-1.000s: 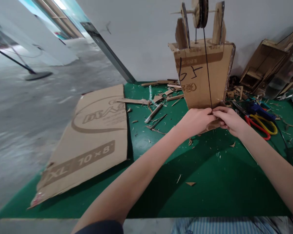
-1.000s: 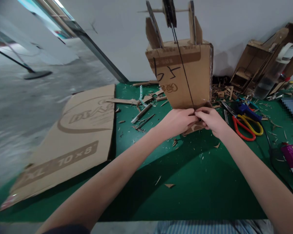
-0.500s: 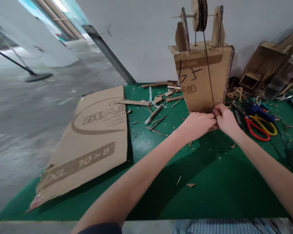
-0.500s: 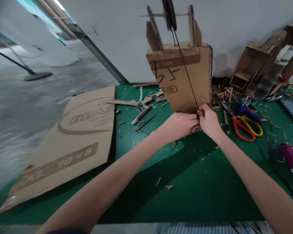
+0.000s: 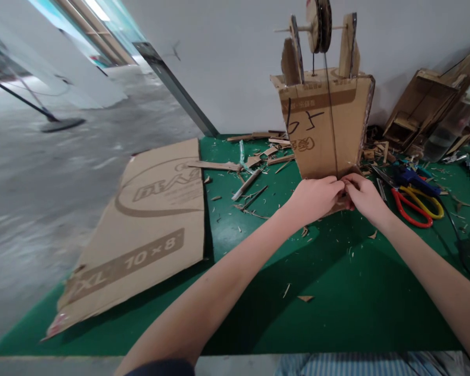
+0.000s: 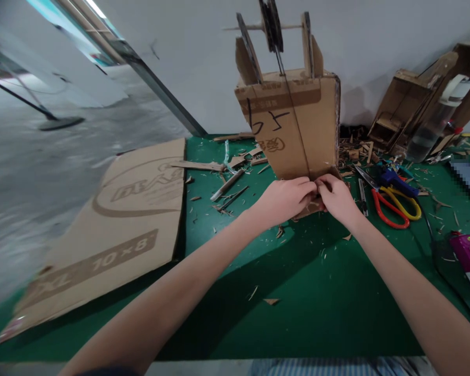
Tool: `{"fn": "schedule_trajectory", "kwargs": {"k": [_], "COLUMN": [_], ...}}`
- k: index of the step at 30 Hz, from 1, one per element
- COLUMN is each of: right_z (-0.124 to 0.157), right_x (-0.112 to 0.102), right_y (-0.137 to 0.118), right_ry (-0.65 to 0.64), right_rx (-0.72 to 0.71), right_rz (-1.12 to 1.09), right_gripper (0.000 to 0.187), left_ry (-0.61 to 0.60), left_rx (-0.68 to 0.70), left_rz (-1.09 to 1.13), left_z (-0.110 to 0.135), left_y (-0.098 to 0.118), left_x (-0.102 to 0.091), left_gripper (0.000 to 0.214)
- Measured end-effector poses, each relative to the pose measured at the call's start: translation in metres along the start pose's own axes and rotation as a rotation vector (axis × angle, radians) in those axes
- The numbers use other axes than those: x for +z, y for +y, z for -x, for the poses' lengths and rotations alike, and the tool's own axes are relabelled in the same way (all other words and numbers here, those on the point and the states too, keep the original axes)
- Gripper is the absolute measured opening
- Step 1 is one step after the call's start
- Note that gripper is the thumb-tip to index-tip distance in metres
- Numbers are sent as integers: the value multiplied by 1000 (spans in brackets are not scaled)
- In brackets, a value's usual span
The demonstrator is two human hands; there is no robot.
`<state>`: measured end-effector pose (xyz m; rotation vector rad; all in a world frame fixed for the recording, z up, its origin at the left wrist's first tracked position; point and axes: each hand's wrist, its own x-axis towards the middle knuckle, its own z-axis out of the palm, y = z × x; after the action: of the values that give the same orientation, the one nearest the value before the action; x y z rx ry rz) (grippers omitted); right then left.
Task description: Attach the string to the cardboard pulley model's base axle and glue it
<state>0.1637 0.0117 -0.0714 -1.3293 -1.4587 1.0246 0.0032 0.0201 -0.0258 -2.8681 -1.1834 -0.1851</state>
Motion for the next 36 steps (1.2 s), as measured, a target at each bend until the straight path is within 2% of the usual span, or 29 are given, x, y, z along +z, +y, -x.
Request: {"fn": "schedule_trajectory", "kwargs": {"k": [5, 7, 11, 15, 22, 29, 36], "right_z": [5, 6, 6, 8, 9, 6, 7], "right_x": [-7, -8, -6, -2, 9, 17, 19], "right_y": [2, 3, 4, 3, 2, 6, 9], "right_ry": [-176, -202, -144, -76, 51, 122, 141], "right_rx": [9, 16, 8, -17, -107, -79, -24], "right_rz": [84, 116, 114, 153, 309, 279, 194], "right_gripper": [23, 23, 17, 13, 14, 13, 10], "left_ry": [7, -4, 1, -12, -97, -129, -158], "left_rx": [-42, -24, 27, 20, 119, 133, 114], "left_rz": [-112, -146, -152, -103, -34, 43, 110], "left_z": [1, 2, 1, -2, -7, -5, -3], "left_y": [4, 4, 2, 1, -2, -5, -6], "left_x": [3, 4, 8, 11, 3, 0, -6], "left_gripper": [29, 29, 25, 25, 26, 23, 25]}}
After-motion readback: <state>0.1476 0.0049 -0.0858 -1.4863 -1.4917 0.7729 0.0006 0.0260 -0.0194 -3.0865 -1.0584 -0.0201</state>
